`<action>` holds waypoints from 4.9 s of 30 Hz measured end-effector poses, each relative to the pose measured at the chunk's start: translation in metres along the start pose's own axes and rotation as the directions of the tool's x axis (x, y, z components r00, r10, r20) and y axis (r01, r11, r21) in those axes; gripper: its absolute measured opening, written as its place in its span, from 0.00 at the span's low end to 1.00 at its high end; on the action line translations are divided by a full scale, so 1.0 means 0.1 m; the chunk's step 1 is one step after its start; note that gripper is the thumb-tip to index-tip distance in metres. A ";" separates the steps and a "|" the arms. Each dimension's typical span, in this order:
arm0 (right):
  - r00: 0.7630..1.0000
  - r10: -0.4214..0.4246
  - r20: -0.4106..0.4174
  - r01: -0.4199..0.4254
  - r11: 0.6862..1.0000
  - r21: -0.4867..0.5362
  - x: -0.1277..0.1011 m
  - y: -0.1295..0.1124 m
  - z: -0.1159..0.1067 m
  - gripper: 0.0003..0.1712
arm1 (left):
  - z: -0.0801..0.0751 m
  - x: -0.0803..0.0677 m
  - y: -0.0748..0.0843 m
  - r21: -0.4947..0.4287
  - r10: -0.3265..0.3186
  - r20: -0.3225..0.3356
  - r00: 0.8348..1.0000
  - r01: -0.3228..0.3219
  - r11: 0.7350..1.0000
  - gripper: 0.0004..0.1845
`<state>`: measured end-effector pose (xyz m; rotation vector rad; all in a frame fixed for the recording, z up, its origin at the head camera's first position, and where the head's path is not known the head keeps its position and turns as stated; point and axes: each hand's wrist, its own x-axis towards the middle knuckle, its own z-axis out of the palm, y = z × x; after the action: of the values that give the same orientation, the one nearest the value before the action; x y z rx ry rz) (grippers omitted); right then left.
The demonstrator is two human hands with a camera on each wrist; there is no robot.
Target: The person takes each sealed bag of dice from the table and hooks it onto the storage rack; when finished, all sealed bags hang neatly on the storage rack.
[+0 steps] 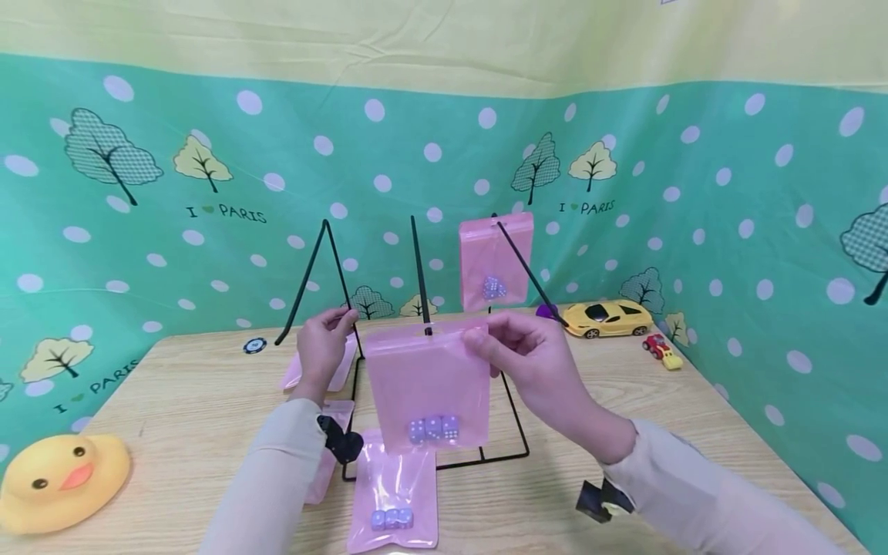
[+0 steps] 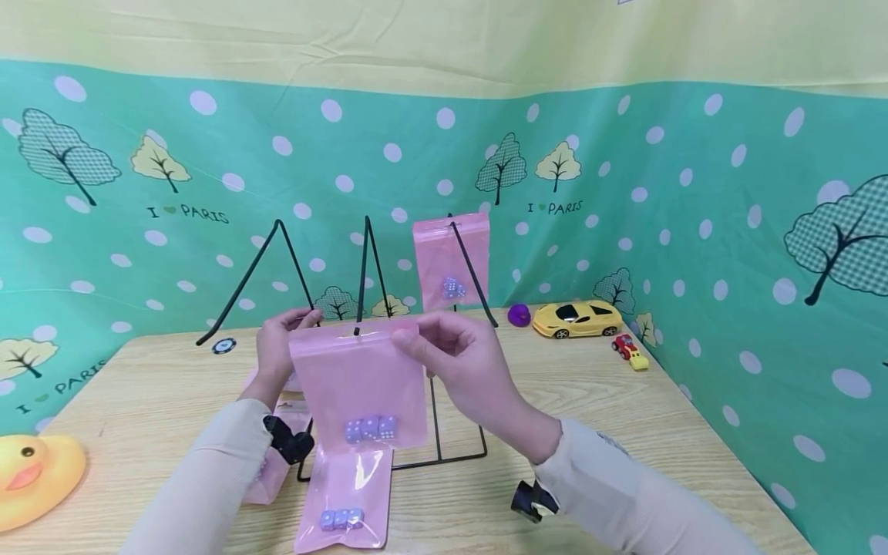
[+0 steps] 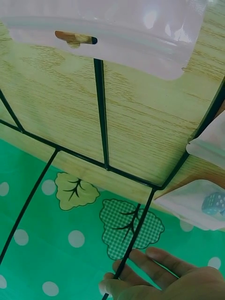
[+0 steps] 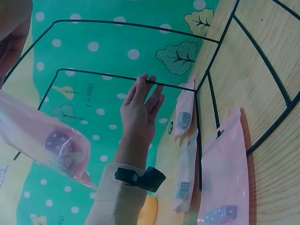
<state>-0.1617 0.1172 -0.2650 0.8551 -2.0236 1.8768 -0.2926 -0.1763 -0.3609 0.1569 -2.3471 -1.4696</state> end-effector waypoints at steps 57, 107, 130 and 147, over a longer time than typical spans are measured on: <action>0.960 0.119 -0.253 -0.152 0.982 -0.114 1.17 0.56 0.11 0.17 | 0.02 -0.02 0.00 0.003 -0.020 -0.016 1.000 0.020 1.000 0.18; 0.956 0.237 -0.170 -0.254 0.964 -0.081 0.81 0.53 -0.02 0.19 | 0.00 -0.03 0.01 0.008 -0.022 0.003 1.000 0.022 1.000 0.20; 0.831 0.415 0.370 -0.265 0.881 -0.392 -0.16 1.09 0.19 0.21 | 0.00 -0.02 0.02 0.000 -0.011 0.000 1.000 0.011 1.000 0.19; 0.784 0.492 0.379 -0.244 0.805 -0.540 -0.33 1.29 0.43 0.27 | 0.01 -0.02 0.01 0.000 0.006 -0.012 1.000 -0.006 1.000 0.19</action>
<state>-0.2002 0.0828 -0.3949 0.9086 -3.0103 1.2737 -0.2915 -0.1743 -0.3610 0.1583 -2.3364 -1.4614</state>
